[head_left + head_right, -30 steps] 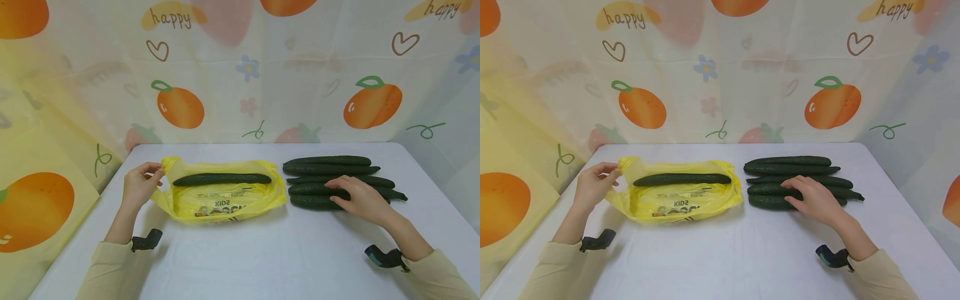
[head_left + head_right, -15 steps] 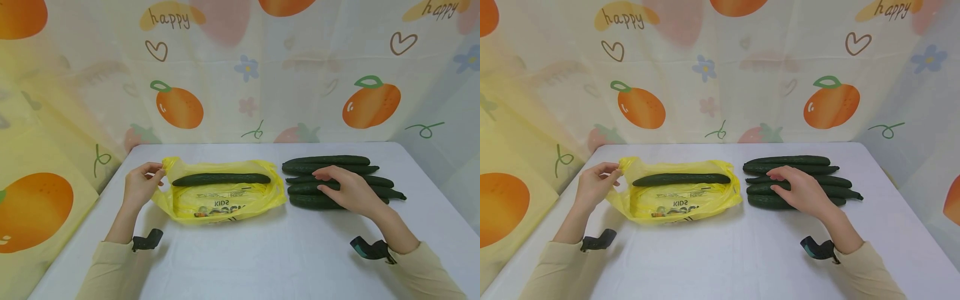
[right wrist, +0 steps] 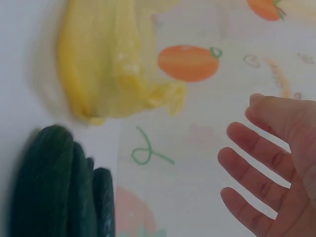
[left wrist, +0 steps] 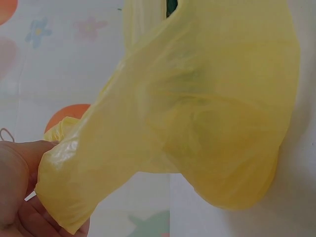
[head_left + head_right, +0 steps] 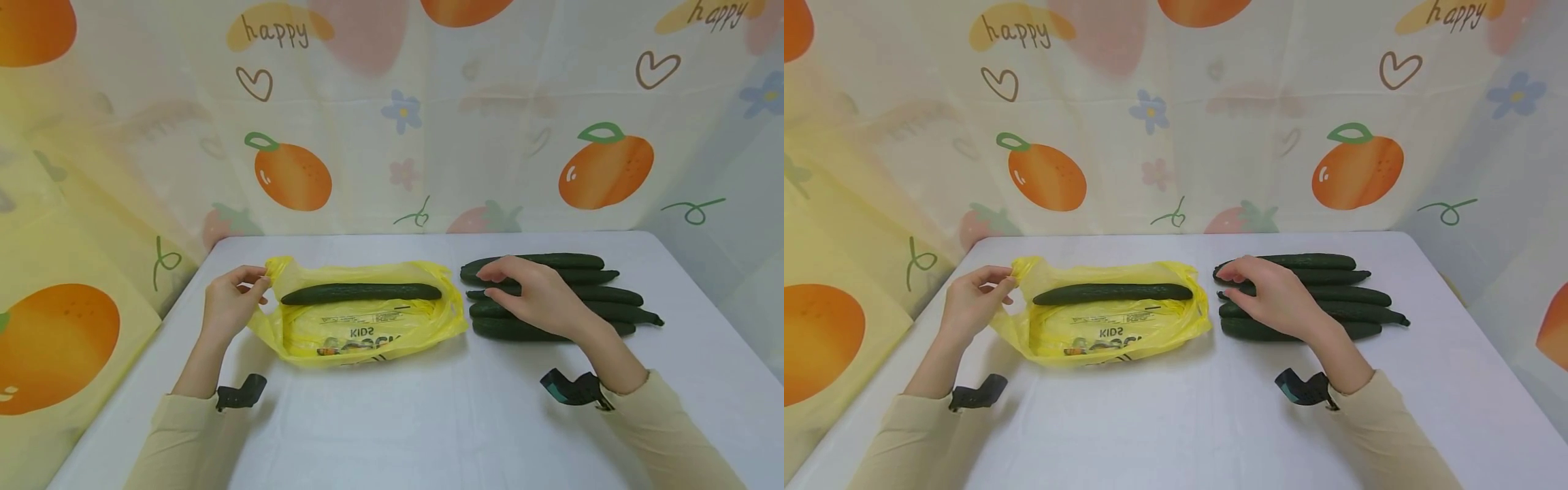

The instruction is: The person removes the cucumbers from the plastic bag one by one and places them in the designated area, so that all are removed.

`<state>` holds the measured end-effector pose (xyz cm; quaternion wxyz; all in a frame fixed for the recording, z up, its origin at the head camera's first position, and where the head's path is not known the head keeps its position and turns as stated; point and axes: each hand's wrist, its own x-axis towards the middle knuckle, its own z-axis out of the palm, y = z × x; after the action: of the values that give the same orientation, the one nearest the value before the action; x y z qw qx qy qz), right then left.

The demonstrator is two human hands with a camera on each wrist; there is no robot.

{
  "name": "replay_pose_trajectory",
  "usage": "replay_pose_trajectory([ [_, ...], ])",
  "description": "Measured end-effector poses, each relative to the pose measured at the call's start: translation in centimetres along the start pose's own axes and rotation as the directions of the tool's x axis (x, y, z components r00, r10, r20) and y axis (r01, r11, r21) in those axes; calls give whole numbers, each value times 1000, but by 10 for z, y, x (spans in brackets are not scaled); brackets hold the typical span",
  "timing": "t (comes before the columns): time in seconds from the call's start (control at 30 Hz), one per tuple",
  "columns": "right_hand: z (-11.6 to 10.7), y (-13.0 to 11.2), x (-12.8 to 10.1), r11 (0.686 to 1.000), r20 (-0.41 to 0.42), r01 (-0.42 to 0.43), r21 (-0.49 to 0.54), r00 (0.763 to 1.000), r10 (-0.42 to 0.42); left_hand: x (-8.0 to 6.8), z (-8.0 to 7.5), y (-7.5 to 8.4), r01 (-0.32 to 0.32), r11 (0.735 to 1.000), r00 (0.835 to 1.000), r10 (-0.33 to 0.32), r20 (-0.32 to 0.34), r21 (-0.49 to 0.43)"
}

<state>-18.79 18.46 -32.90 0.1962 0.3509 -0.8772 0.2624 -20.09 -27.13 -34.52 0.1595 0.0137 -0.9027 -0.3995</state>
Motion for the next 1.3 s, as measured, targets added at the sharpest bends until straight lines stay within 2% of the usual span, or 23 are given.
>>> replay_pose_trajectory([
  [0.3,10,-15,28,997,60,45,57,997,-49,0,0,0,-6,1000,1000,6,-8,6],
  [0.57,22,-29,49,995,167,39,93,984,-54,1,1,0,-10,1000,1000,10,-11,7],
  [0.83,34,-38,67,990,217,44,135,974,-73,0,1,0,-11,1000,1000,11,-11,8],
  [1.13,52,-48,84,990,332,-6,140,942,-41,0,2,-2,-24,1000,999,24,-23,7],
  [1.3,61,-53,95,991,373,-4,135,927,-47,-1,2,-3,-28,1000,999,28,-27,6],
])
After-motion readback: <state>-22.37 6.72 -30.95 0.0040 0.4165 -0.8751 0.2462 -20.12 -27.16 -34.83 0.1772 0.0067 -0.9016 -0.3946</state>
